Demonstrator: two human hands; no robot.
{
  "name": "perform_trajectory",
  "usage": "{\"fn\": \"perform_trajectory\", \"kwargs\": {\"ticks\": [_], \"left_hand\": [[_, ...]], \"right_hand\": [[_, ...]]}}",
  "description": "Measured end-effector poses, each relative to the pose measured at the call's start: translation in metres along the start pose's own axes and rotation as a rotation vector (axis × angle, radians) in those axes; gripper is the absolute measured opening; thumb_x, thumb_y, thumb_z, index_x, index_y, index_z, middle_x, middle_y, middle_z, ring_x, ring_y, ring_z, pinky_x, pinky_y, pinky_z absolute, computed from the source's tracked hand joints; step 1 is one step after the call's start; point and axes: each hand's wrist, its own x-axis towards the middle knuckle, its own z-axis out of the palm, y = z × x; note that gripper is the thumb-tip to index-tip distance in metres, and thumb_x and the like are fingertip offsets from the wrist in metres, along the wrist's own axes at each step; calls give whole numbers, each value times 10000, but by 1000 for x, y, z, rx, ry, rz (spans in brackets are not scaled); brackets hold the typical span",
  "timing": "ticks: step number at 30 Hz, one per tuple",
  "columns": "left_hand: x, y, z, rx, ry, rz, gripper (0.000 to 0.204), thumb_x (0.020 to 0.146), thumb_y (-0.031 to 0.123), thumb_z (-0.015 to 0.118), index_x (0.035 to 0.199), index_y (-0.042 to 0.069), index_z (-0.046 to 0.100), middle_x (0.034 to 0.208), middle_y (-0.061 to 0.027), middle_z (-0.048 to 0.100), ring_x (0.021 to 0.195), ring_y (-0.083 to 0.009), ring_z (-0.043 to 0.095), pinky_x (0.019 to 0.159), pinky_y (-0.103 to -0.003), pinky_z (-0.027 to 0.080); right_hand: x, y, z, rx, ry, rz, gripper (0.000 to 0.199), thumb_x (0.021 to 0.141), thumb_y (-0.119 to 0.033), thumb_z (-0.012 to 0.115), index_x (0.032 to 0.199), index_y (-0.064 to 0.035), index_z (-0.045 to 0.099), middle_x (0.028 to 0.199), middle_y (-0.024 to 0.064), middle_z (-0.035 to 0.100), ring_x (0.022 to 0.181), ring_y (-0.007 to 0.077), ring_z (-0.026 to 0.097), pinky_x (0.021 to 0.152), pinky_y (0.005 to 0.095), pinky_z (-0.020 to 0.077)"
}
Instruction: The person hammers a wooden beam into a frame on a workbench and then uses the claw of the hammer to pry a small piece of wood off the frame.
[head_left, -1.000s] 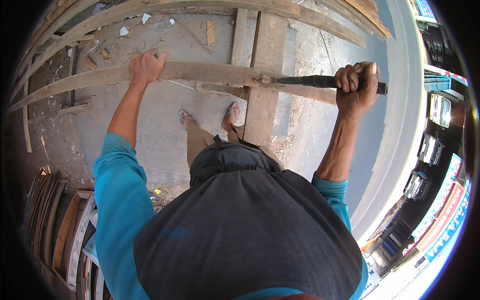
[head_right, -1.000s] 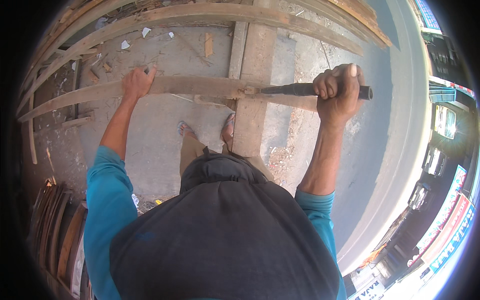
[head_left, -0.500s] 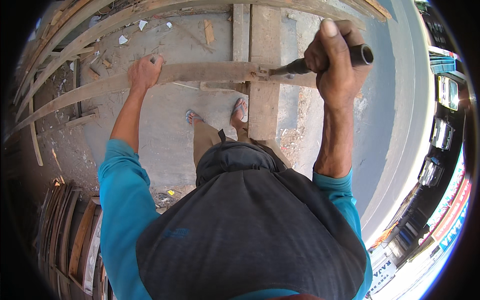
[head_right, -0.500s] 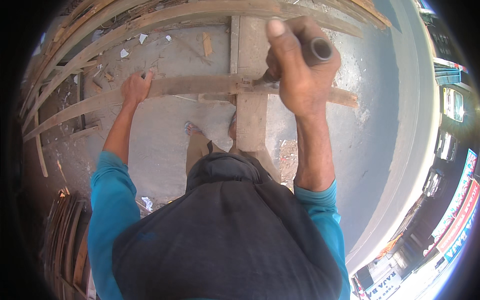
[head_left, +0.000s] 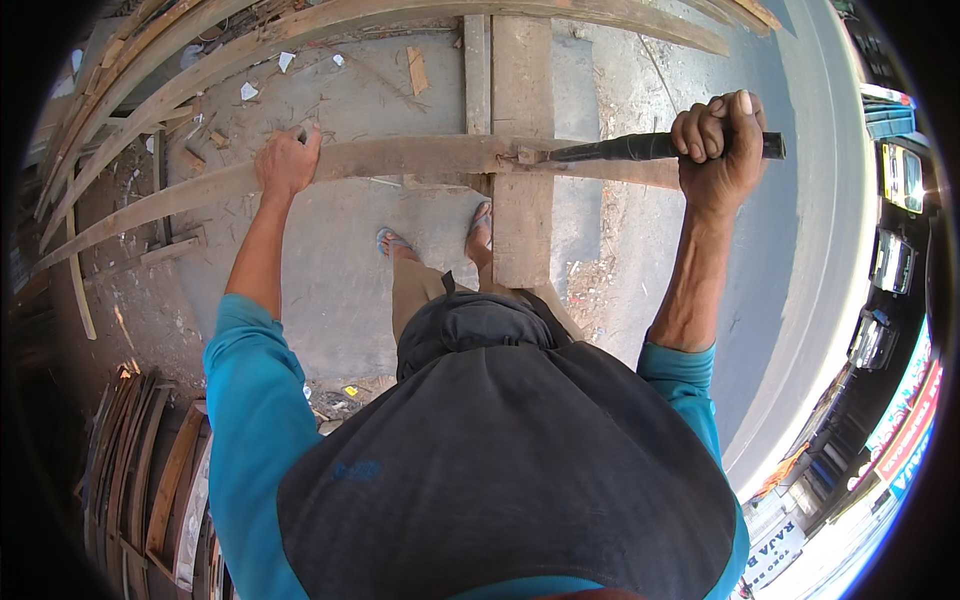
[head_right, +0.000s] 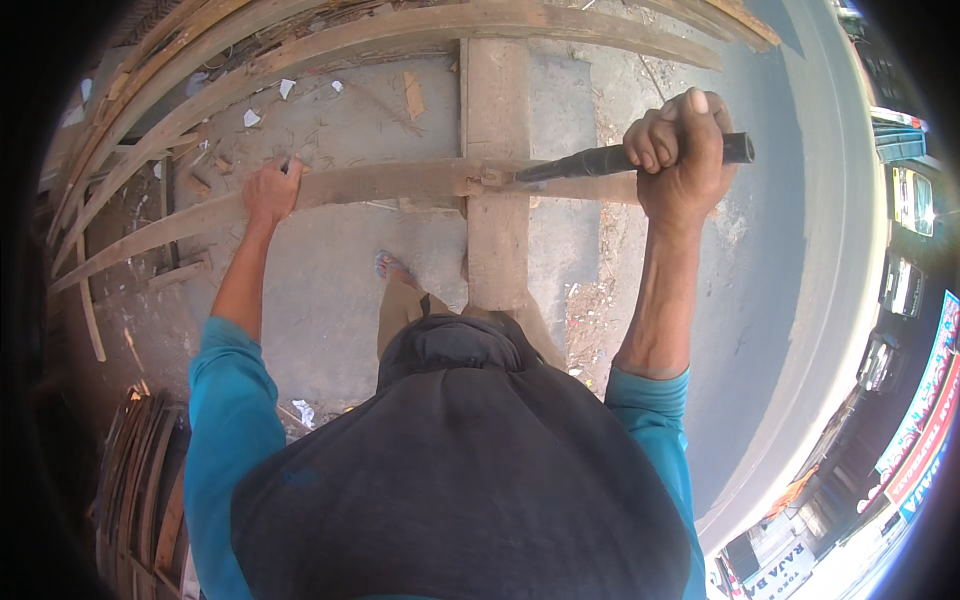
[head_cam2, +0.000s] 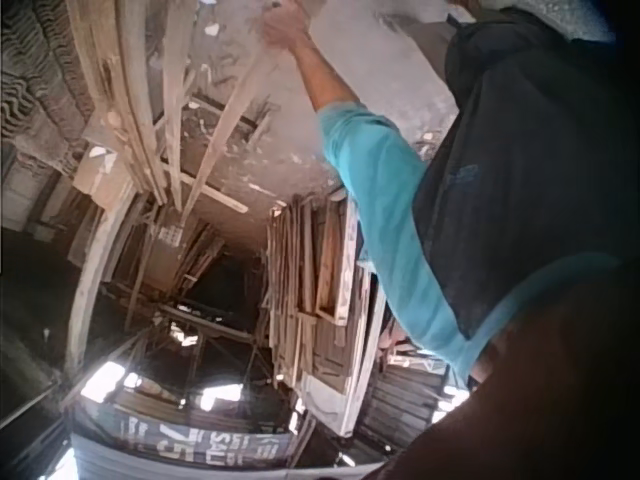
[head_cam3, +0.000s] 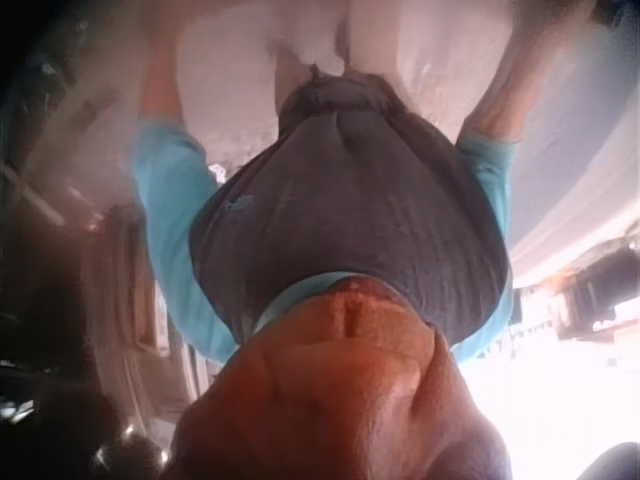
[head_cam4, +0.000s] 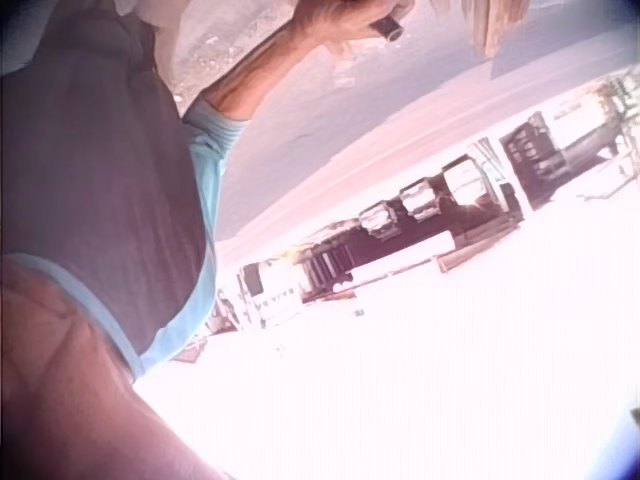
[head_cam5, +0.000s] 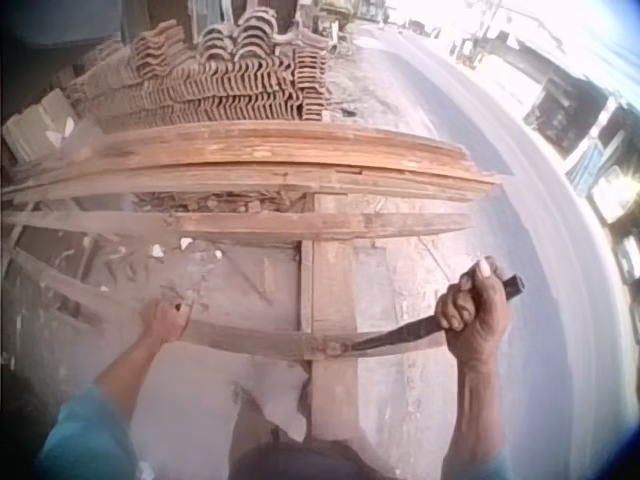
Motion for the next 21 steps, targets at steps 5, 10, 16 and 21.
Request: {"fn": "perform_trajectory", "kwargs": {"ticks": [5,10,16,21], "left_hand": [[-5,-2,9,26,7,3,591,938,573,490,1053,55,749,1093,-242,711,1065,-430,658,915,-512,494],[7,-12,24,-1,13,-11,604,942,582,477,1097,61,741,1114,-229,712,1086,-426,651,920,-507,494],[8,-9,14,9,-6,-23,597,942,578,477,1098,68,744,1090,-238,715,1057,-432,659,919,-509,495],[0,-4,7,2,-48,-23,583,940,569,482,1080,68,747,1061,-250,717,1024,-444,666,911,-513,498]], "right_hand": [[-10,-13,62,-159,-5,-30,275,1007,-251,570,829,-45,533,534,-37,301,453,88,303,489,270,341],[3,0,-12,43,-12,-1,289,986,-281,585,813,-55,535,523,-17,323,446,116,358,465,292,353],[-12,-17,51,-75,28,-29,280,960,-207,635,757,-56,516,529,-6,383,441,110,373,445,288,365],[-3,-2,-10,100,28,-18,286,987,-240,587,774,-65,514,513,-21,342,419,103,345,430,286,345]]}}
